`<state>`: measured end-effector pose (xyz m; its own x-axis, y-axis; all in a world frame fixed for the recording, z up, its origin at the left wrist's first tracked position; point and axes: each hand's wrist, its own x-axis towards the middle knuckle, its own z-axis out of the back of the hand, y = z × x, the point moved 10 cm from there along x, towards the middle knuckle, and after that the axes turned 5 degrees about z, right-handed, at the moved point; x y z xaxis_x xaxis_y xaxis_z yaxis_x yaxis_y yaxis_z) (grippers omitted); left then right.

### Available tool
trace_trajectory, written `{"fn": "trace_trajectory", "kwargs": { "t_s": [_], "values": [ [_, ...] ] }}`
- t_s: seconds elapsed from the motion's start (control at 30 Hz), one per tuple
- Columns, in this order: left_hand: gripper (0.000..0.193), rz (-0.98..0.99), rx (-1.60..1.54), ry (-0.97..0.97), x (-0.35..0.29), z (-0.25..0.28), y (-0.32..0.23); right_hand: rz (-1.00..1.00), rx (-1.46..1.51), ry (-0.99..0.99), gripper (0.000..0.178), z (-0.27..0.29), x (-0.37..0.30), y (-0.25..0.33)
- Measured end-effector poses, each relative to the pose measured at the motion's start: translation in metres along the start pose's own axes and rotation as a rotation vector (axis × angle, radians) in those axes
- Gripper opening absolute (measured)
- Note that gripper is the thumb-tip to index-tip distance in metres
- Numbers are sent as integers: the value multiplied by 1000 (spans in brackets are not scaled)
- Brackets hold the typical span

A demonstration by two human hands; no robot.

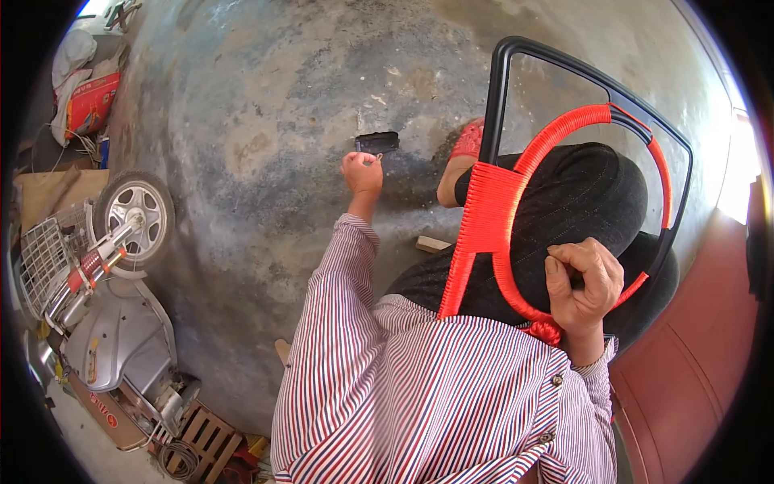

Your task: Repairing a chair by weaving red plastic cord around the frame.

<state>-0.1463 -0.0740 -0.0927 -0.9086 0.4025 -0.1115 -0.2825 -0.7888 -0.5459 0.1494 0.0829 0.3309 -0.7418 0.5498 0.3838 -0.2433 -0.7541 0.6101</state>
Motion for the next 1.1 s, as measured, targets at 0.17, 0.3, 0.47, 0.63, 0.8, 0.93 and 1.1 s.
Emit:
{"fn": "trace_trajectory", "kwargs": {
  "t_s": [0.17, 0.3, 0.47, 0.63, 0.8, 0.93, 1.1],
  "values": [
    [10, 195, -133, 262, -3, -48, 26, -8, 5, -30, 15, 5, -2, -2],
    [12, 8, -115, 221, 1, -63, 43, -1, 50, -73, 17, 3, 0, -11],
    [15, 145, -168, 296, -8, -55, 30, -10, 75, -102, 17, 5, -9, -17],
    [18, 65, -130, 221, -8, -38, 7, -25, 29, -78, 17, 9, -5, -15],
    [13, 203, -148, 165, -2, -32, 21, -1, 24, -78, 17, 7, -4, -5],
    [10, 257, -228, 166, -11, -33, 14, -8, 12, -55, 14, 7, -7, -5],
    [9, 275, -286, 192, -9, -44, 16, 1, 2, -49, 14, 6, -7, -7]
  ]
}}
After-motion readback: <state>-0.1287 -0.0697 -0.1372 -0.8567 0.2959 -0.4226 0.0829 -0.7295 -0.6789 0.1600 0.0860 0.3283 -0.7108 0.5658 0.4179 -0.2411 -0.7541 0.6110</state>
